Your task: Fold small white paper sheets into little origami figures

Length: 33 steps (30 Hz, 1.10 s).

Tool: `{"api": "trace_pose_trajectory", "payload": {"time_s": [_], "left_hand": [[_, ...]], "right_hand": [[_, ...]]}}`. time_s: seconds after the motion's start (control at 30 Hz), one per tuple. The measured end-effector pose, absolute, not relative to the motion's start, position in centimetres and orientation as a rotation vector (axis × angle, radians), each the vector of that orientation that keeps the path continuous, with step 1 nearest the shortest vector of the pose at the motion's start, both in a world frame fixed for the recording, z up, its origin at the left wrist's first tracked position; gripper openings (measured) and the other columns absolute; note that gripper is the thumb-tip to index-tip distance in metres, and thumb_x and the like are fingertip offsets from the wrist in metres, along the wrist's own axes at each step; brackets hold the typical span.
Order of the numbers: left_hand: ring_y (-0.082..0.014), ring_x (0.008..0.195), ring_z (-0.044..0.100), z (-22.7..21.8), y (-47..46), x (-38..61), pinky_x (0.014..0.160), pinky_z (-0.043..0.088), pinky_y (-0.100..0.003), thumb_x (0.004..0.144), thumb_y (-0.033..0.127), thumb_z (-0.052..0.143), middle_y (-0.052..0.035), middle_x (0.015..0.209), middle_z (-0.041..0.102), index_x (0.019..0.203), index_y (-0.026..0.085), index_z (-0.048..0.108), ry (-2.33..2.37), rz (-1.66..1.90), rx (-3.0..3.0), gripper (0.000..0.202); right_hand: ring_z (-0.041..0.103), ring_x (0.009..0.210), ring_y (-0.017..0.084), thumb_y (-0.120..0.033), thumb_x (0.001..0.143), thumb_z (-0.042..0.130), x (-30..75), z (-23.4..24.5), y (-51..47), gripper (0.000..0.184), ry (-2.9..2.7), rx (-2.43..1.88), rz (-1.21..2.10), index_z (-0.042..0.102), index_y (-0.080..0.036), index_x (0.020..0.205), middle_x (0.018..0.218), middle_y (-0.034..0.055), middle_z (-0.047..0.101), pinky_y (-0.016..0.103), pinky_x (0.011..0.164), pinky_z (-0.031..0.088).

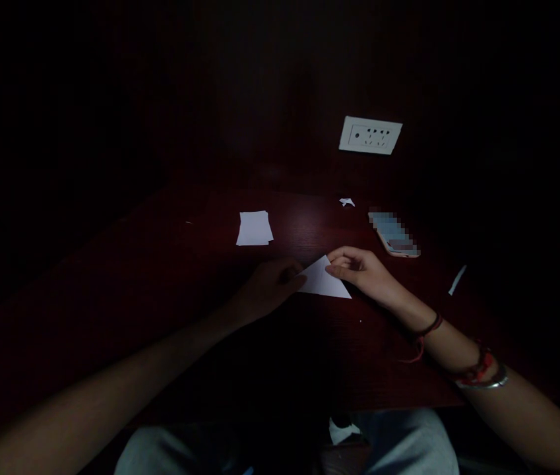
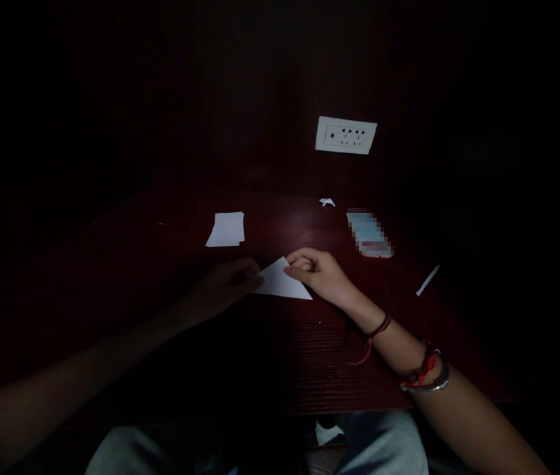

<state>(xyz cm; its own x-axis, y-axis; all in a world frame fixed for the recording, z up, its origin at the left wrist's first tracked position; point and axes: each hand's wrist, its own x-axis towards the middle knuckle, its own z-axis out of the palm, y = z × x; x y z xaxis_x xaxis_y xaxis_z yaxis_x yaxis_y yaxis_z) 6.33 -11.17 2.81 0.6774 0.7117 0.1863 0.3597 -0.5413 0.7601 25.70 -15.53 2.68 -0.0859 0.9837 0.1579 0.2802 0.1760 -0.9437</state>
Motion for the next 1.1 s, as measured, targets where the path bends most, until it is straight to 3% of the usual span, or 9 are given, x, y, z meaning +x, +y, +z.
{"api": "trace_pose_trajectory", "payload": {"time_s": [0.1, 0.27, 0.4, 1.1], "left_hand": [[-0.0091, 0.056, 0.045, 2.9, -10.9, 6.1, 0.053, 0.035, -0.021, 0.079, 0.026, 0.044, 0.0034, 0.065, 0.05, 0.071, 0.016, 0.051, 0.824, 0.645, 2.241, 0.015], [-0.0105, 0.07, 0.05, 3.5, -10.6, 6.1, 0.063, 0.038, -0.023, 0.084, 0.028, 0.042, 0.0016, 0.077, 0.055, 0.079, 0.017, 0.053, 0.71, 0.75, 2.353, 0.016], [-0.0095, 0.069, 0.05, 4.1, -10.7, 6.3, 0.064, 0.038, -0.022, 0.084, 0.022, 0.042, 0.0026, 0.075, 0.055, 0.077, 0.018, 0.053, 0.657, 0.785, 2.399, 0.013], [-0.0099, 0.072, 0.048, 4.4, -11.8, 6.7, 0.068, 0.036, -0.022, 0.083, 0.016, 0.041, 0.0023, 0.075, 0.051, 0.077, 0.017, 0.051, 0.561, 0.845, 2.457, 0.012]], "right_hand": [[0.049, 0.057, 0.009, -0.028, 0.072, 0.057, 25.3, 2.6, -15.8, 0.013, -1.571, -1.289, 0.809, 0.057, -0.015, 0.074, 0.064, -0.0006, 0.055, 0.022, 0.054, 0.039], [0.049, 0.06, 0.01, -0.021, 0.076, 0.051, 24.3, 2.9, -16.5, 0.01, -1.839, -1.313, 0.454, 0.059, -0.016, 0.074, 0.065, -0.0003, 0.055, 0.022, 0.056, 0.038], [0.051, 0.062, 0.01, -0.015, 0.076, 0.049, 23.8, 3.1, -16.8, 0.01, -1.919, -1.286, 0.329, 0.059, -0.016, 0.075, 0.069, 0.0006, 0.057, 0.022, 0.059, 0.039], [0.047, 0.06, 0.01, -0.012, 0.071, 0.047, 23.1, 4.1, -17.1, 0.009, -1.925, -1.268, 0.326, 0.053, -0.018, 0.07, 0.066, -0.0005, 0.052, 0.022, 0.056, 0.037]]}}
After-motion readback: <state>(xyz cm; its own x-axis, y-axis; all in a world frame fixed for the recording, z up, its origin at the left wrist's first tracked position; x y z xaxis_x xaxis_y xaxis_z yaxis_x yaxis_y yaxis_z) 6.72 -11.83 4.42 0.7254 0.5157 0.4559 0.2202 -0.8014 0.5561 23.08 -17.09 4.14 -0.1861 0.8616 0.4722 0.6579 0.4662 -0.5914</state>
